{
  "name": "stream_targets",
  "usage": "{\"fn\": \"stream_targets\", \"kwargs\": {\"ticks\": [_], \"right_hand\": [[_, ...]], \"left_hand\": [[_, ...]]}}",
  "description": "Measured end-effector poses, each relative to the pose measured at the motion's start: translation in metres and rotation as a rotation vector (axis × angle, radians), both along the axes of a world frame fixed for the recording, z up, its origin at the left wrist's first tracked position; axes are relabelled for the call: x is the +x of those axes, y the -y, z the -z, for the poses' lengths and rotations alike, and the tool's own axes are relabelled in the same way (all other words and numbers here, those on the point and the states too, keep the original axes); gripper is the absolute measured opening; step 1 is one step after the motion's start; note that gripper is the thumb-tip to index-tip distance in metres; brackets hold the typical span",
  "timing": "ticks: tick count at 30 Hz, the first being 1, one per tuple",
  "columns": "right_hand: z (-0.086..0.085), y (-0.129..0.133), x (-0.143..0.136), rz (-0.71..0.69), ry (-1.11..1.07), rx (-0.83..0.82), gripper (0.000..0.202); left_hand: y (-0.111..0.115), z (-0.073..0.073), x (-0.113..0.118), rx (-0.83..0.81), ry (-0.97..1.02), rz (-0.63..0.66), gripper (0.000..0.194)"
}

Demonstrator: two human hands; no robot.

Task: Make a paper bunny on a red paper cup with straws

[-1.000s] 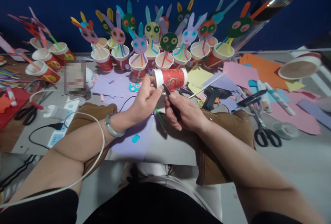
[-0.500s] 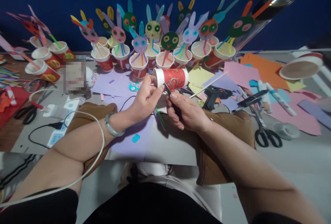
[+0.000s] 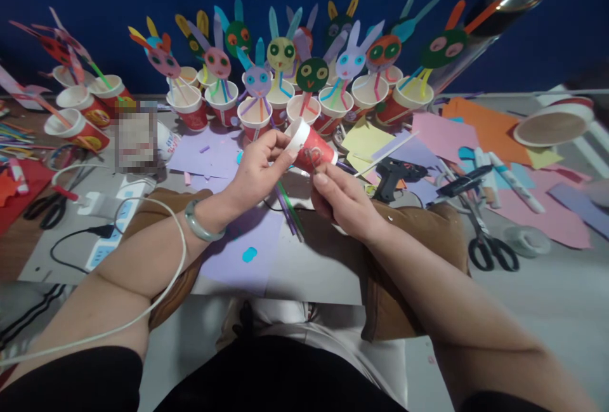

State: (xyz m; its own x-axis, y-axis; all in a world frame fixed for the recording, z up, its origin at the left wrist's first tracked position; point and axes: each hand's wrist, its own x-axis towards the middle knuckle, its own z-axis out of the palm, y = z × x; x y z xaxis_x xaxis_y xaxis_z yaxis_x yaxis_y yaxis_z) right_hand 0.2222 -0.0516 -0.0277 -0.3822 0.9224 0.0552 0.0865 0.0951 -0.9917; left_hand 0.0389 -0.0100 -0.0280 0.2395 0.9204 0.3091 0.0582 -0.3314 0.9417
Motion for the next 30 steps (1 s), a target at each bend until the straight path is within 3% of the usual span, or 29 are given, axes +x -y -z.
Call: {"fn": "stream_targets", "kwargs": {"ticks": [4, 9, 14, 23, 30], "right_hand": [[0.004, -0.001, 0.006, 0.261, 0.396, 0.48, 0.037], [0.008, -0.006, 0.012, 0.41, 0.794, 0.689, 0.039], [0.011, -0.008, 0.012, 0.44, 0.959, 0.731, 0.047], [0.011, -0.007, 0.012, 0.418, 0.979, 0.709, 0.048], [0.006, -0.005, 0.01, 0.396, 1.051, 0.654, 0.054]], "left_hand": [[-0.004, -0.001, -0.005, 0.014, -0.03, -0.057, 0.041], [-0.002, -0.001, -0.002, 0.036, -0.035, -0.074, 0.039], [0.002, -0.001, 0.001, 0.037, -0.053, -0.078, 0.034], [0.006, -0.002, 0.002, 0.18, -0.091, -0.08, 0.027], [0.006, 0.0, 0.003, 0.196, -0.077, -0.082, 0.027]]}}
